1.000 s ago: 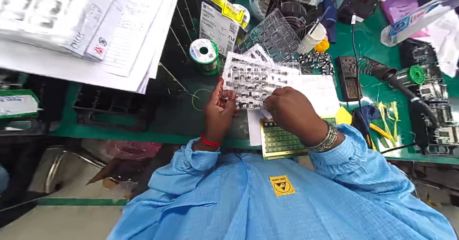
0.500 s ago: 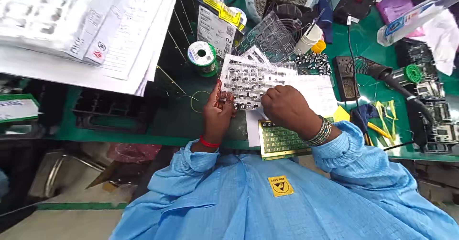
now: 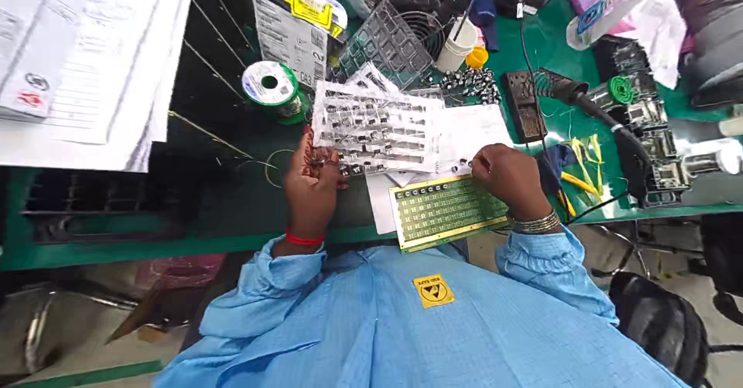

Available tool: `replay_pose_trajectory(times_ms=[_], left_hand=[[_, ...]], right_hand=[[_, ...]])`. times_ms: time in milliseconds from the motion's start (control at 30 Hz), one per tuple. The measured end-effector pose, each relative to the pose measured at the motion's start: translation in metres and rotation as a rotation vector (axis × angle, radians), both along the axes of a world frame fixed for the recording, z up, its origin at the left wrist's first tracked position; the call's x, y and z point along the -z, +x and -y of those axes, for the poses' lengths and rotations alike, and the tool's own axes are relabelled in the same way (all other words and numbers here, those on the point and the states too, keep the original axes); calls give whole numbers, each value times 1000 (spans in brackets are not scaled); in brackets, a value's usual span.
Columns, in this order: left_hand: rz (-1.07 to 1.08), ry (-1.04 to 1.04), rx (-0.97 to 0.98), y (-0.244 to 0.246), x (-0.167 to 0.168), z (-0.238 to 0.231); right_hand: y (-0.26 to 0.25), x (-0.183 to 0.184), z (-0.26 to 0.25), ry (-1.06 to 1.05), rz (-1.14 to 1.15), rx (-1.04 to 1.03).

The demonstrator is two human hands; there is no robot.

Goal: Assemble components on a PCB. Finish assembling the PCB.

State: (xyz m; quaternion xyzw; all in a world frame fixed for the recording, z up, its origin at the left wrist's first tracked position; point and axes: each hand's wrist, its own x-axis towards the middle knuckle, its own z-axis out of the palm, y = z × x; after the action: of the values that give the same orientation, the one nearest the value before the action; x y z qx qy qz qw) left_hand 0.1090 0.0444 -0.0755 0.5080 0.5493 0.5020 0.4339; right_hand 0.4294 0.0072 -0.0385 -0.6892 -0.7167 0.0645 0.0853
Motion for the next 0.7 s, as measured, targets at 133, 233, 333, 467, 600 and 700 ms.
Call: replay_pose_trajectory(times_ms=[133, 233, 333, 467, 600, 700], left_hand=[[22, 4, -1, 1, -1, 0], [19, -9, -6, 1, -1, 0], [19, -15, -8, 1, 0, 0], [33, -19, -3, 1, -1, 0], [29, -29, 2, 0, 0, -1], [6, -10, 12, -2, 3, -2]], right_hand=[[0, 0, 0, -93, 17, 30], [-7, -15, -3, 9, 10, -1], [-25, -27, -14, 227, -99, -128], [-71, -29, -36, 315, -211, -340], [-106, -20, -49, 247, -145, -479], [-115, -20, -57, 130, -84, -486]])
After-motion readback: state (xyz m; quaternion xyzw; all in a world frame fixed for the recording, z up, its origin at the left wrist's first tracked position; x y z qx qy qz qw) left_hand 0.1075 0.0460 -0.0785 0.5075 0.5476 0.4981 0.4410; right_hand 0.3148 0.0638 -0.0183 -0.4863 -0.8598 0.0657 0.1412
